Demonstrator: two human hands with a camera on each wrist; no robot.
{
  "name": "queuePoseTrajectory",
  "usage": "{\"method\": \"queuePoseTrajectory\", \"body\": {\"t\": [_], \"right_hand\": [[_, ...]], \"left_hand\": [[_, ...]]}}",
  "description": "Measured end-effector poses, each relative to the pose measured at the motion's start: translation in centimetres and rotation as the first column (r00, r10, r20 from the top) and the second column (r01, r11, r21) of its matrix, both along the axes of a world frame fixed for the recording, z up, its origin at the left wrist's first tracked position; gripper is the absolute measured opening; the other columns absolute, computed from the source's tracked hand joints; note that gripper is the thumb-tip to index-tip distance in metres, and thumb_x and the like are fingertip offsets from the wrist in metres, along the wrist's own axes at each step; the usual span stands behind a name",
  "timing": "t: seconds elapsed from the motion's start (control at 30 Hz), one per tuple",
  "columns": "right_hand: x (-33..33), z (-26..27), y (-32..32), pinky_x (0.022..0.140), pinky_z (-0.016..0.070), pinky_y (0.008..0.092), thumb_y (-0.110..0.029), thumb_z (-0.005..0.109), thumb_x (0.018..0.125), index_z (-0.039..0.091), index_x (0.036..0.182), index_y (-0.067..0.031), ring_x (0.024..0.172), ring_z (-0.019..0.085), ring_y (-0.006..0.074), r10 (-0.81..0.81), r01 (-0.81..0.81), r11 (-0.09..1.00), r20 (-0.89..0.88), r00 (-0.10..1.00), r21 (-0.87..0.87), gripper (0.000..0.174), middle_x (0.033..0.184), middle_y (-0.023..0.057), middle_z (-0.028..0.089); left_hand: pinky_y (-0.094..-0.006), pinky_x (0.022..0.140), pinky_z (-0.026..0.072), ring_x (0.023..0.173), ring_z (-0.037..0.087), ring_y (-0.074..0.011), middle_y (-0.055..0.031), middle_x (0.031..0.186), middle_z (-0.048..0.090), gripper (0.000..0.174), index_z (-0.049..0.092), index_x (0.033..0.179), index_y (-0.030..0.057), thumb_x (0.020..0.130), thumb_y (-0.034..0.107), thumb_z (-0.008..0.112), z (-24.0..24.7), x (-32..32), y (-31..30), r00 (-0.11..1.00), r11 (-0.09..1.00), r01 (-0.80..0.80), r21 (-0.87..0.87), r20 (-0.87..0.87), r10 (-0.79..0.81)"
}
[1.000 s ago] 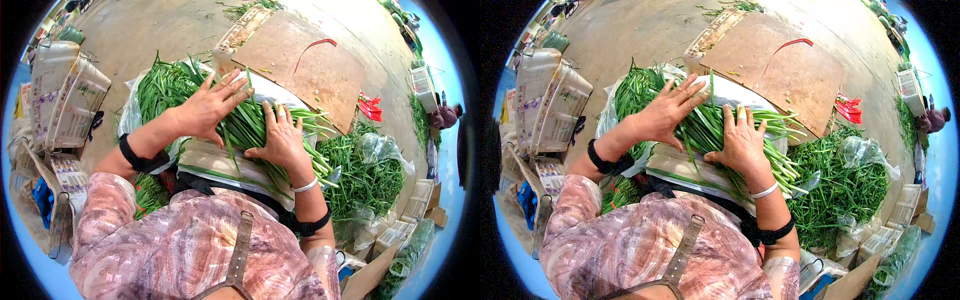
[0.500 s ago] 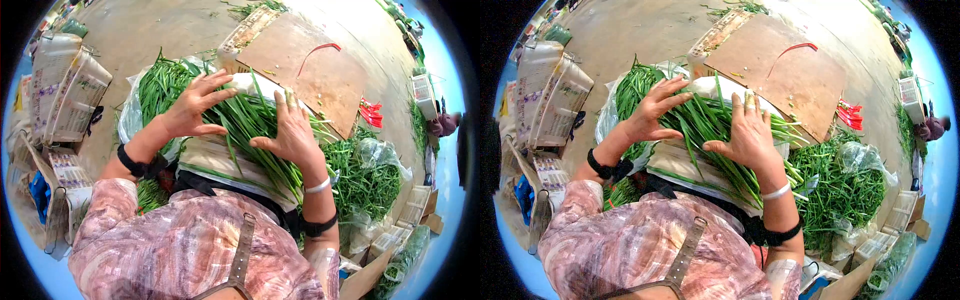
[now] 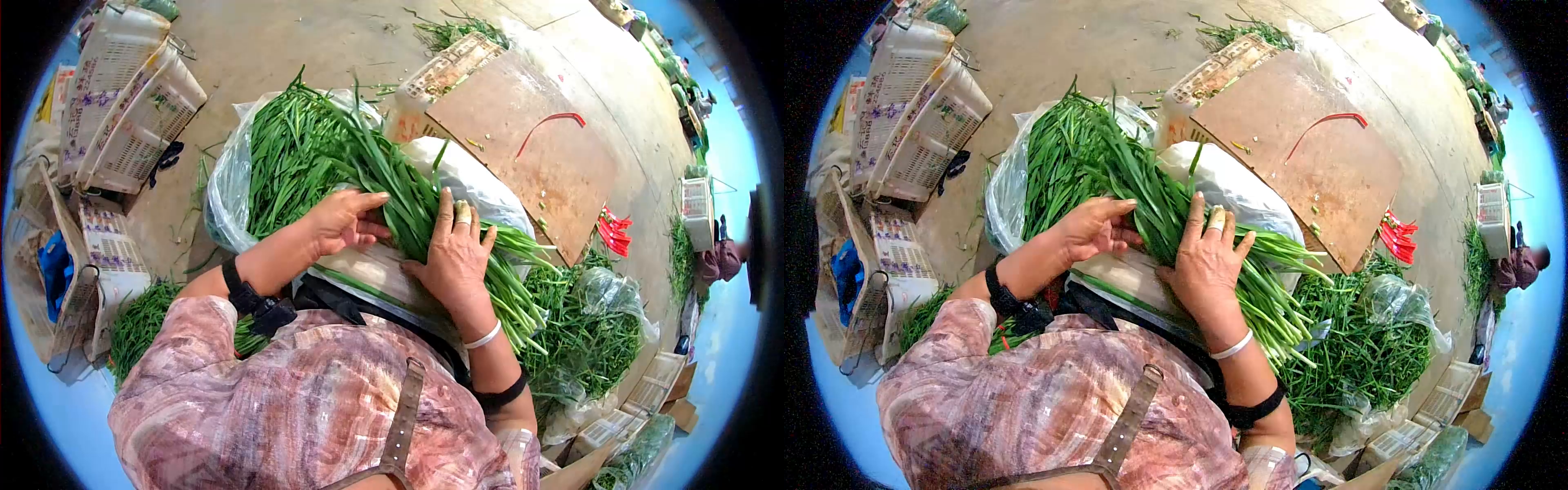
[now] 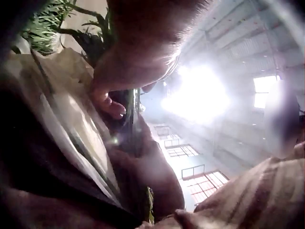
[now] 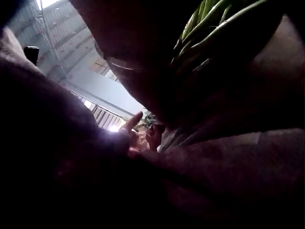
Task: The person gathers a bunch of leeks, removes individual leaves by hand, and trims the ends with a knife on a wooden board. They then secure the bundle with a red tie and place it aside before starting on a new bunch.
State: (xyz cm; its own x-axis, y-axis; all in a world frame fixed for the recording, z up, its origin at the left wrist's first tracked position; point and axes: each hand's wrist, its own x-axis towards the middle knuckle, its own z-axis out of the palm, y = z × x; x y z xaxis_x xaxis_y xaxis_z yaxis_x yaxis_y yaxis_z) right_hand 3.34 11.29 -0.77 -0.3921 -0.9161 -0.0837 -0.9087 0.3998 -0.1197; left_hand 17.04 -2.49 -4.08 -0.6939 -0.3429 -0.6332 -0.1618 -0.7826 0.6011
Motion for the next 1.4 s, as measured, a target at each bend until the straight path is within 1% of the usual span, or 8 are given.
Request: {"method": "queuePoseTrajectory", "body": {"t": [0.37,0.6,0.7,0.97,1.17,1.23,1.3,1.4], "right_hand": [[-6.7,-0.2,-2.6,0.082,0.0445,0.0413,-0.016,0.073,0.060,0.035,0.124,0.0013,0.093,0.058,0.0341,-0.146,0.135,0.989,0.302,0.942,0.056,0.077,0.094,0.0218,0.059],[-12.8,2.6,-0.4,0.079,0.0466,0.0283,-0.005,0.068,0.063,0.048,0.118,0.0053,0.086,0.058,0.0163,0.021,0.242,0.953,0.839,0.544,-0.181,0.059,0.099,0.0098,0.061],[-15.8,3.6,1.5,0.068,0.0488,0.0276,-0.008,0.068,0.065,0.054,0.108,0.0036,0.076,0.059,0.0166,0.095,0.378,0.880,0.888,0.449,-0.286,0.047,0.090,0.0091,0.061],[-18.3,8.8,6.9,0.061,0.0514,0.0278,-0.013,0.064,0.068,0.049,0.116,0.0063,0.068,0.059,0.0188,0.502,0.668,0.530,0.829,0.248,-0.521,0.054,0.087,0.0115,0.061],[-21.7,8.8,8.7,0.077,0.0464,0.0334,-0.021,0.059,0.074,0.035,0.130,0.0028,0.087,0.054,0.0174,0.788,0.753,0.383,0.615,0.036,-0.535,0.066,0.108,0.0106,0.053],[-22.9,8.0,7.7,0.082,0.0440,0.0340,-0.023,0.060,0.074,0.033,0.132,0.0016,0.093,0.051,0.0172,0.879,0.719,0.391,0.465,-0.106,-0.575,0.068,0.113,0.0100,0.050],[-24.3,6.0,6.6,0.089,0.0386,0.0339,-0.026,0.060,0.075,0.030,0.134,-0.0003,0.099,0.048,0.0179,0.934,0.727,0.356,0.237,-0.266,-0.587,0.071,0.113,0.0093,0.048],[-26.2,2.0,5.3,0.089,0.0401,0.0362,-0.027,0.062,0.075,0.037,0.130,-0.0025,0.101,0.048,0.0213,0.933,0.780,0.340,0.295,-0.208,-0.526,0.066,0.111,0.0113,0.050]], "left_hand": [[-0.0329,0.071,0.0512,0.090,0.062,-0.0230,-0.0122,0.102,0.059,0.040,0.049,0.113,-0.0014,0.084,0.024,0.061,6.4,-5.9,-1.6,0.942,0.907,0.243,-0.344,-0.141,-0.306],[-0.0354,0.079,0.0512,0.101,0.059,-0.0269,-0.0172,0.114,0.056,0.054,0.040,0.128,-0.0023,0.085,0.026,0.057,9.3,-2.2,-2.0,0.867,0.759,-0.140,-0.636,-0.449,-0.217],[-0.0344,0.081,0.0501,0.104,0.058,-0.0264,-0.0166,0.110,0.058,0.045,0.050,0.121,-0.0015,0.084,0.023,0.056,7.3,-2.4,-2.3,0.815,0.826,0.105,-0.554,-0.427,-0.390],[-0.0340,0.092,0.0431,0.110,0.050,-0.0242,-0.0165,0.121,0.049,0.062,0.049,0.118,-0.0055,0.071,0.024,0.075,3.8,-9.8,3.0,0.471,0.238,0.608,-0.758,0.102,-0.876],[-0.0359,0.099,0.0343,0.119,0.043,-0.0283,-0.0191,0.128,0.043,0.106,0.033,0.131,-0.0059,0.055,0.051,0.079,5.0,-21.4,0.9,0.648,-0.267,-0.099,-0.959,0.141,-0.748],[-0.0335,0.089,0.0435,0.110,0.048,-0.0248,-0.0168,0.128,0.043,0.099,0.031,0.131,-0.0077,0.062,0.047,0.077,7.2,-24.5,0.4,0.325,0.348,0.259,-0.901,-0.258,-0.910],[-0.0294,0.083,0.0462,0.103,0.051,-0.0187,-0.0117,0.121,0.050,0.092,0.035,0.130,-0.0057,0.064,0.044,0.076,6.4,-26.6,1.3,0.105,0.463,0.582,-0.669,-0.503,-0.858],[-0.0337,0.082,0.0487,0.097,0.057,-0.0171,-0.0115,0.113,0.058,0.067,0.046,0.123,-0.0003,0.076,0.045,0.064,-3.7,-28.0,1.5,0.323,0.533,0.684,-0.499,-0.448,-0.834]]}}
